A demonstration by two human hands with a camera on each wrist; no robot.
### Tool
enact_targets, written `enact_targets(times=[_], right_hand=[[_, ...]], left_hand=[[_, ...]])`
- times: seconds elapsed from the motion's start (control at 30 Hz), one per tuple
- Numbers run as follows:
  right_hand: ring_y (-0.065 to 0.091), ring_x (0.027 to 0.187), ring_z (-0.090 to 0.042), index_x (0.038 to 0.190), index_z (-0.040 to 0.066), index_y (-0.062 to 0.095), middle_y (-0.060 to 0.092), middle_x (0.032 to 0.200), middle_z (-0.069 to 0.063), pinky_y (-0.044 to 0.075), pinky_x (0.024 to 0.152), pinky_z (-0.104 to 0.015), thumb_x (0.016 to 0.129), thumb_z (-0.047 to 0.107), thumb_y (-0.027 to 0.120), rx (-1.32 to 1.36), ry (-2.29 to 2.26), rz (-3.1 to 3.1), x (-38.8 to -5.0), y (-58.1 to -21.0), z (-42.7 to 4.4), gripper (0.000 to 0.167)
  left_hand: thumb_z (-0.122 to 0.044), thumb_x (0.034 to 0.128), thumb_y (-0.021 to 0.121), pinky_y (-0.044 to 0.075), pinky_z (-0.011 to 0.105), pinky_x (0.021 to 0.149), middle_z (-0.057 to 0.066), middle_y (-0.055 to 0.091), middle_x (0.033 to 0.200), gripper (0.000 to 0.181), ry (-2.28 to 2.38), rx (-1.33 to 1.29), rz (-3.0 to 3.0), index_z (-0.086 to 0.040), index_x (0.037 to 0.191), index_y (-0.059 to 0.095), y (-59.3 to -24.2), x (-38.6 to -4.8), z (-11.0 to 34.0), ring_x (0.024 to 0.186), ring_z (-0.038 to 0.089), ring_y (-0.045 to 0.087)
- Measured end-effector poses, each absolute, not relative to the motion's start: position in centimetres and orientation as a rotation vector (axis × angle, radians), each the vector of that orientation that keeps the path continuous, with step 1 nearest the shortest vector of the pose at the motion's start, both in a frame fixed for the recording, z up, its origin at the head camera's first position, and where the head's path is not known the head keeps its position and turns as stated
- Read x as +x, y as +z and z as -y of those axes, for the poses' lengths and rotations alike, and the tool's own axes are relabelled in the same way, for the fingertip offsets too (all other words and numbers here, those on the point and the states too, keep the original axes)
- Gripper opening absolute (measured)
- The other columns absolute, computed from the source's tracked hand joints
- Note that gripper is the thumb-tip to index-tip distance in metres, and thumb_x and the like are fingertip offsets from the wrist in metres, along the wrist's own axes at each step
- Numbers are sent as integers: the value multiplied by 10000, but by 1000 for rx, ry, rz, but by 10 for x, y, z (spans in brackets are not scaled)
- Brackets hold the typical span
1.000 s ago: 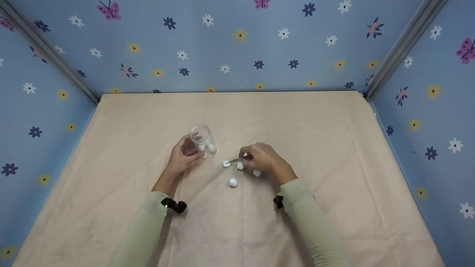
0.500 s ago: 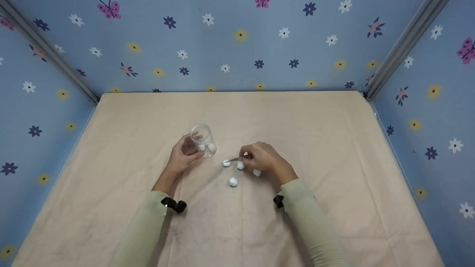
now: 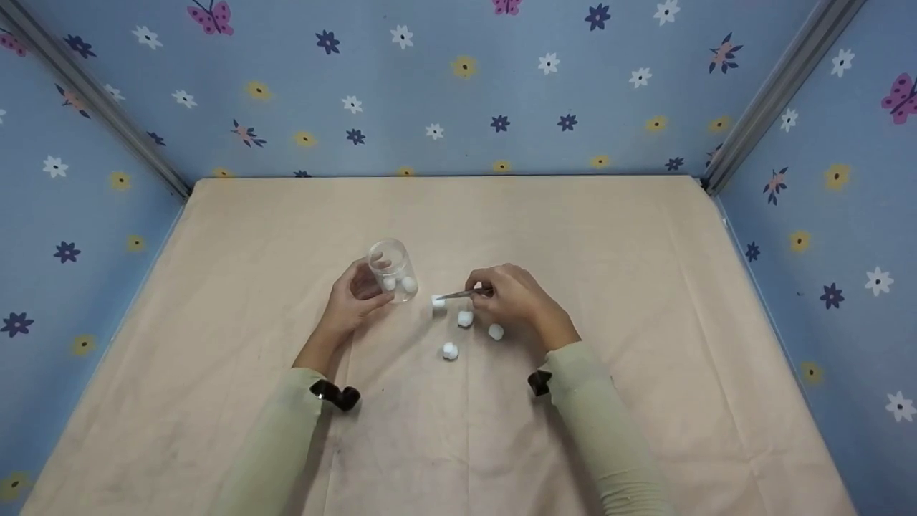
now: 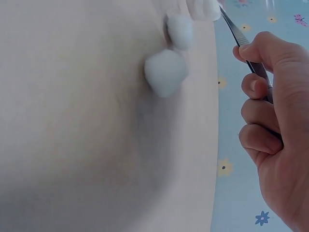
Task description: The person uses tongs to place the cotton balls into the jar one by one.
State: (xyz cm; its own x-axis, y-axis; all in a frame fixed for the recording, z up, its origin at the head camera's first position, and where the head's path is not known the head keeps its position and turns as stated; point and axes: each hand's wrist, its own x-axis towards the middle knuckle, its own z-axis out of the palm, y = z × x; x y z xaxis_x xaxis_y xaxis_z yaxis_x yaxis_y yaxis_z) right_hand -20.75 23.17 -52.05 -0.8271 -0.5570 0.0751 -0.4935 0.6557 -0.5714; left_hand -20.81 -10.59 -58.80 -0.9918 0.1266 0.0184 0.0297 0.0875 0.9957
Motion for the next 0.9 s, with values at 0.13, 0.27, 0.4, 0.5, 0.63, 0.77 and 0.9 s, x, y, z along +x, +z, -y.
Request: enact_targets(times=[0.13,0.27,0.4,0.5,0.63,0.77,0.9], right_hand=[[482,676,-84,1090,90,848,732,785,-68,397,640,-247,1018,68,742,-885,-927,-2768,-209,-516,-233,129],[438,628,-56,1086,78,845,696,729,-73,364,613,-234,1013,55,739,-899,-954,-2773,-212,-511,-233,131],[401,598,-47,1084,69,844,658,691,-66,335,592,-230,1013,54,731,-921,-965,-2787,-213,-505,-234,133],[401,595,-57,1091,65,842,647,686,-67,336,587,-232,1020,58,730,-923,-962,-2798,-214,-499,-235,132],[417,602,-61,1098,57,840,668,701,-81,348,588,-232,1019,49,737,-928,-973,-2813,-217,-492,-236,130],[422,604,-43,1093,63,845,688,709,-81,351,582,-231,1017,49,737,-946,-1012,-2830,-219,-485,-237,132],[429,611,-51,1091,69,845,689,722,-85,357,594,-237,1019,50,741,-946,-1022,-2842,-220,-480,-237,128]], left_hand=[[52,944,845,588,492,1266,254,654,1535,750,2064,166,-2266,-33,1624,540,-589,-208,106,1450,448,675],[55,952,840,584,493,1271,256,648,1538,752,2072,189,-2256,-26,1631,527,-589,-208,107,1456,450,667],[57,958,837,587,496,1267,255,644,1535,755,2084,208,-2232,-27,1638,518,-587,-207,107,1452,453,666],[56,958,836,594,500,1258,262,646,1533,747,2081,216,-2234,-22,1632,522,-586,-207,108,1447,459,670],[50,955,841,596,497,1255,261,647,1541,747,2071,201,-2243,-27,1629,528,-587,-207,108,1448,457,672],[44,956,843,588,495,1265,256,646,1543,750,2067,190,-2247,-30,1632,527,-588,-208,107,1451,453,672],[46,954,844,591,492,1262,251,653,1520,743,2068,189,-2252,-27,1626,534,-589,-209,107,1440,445,678]])
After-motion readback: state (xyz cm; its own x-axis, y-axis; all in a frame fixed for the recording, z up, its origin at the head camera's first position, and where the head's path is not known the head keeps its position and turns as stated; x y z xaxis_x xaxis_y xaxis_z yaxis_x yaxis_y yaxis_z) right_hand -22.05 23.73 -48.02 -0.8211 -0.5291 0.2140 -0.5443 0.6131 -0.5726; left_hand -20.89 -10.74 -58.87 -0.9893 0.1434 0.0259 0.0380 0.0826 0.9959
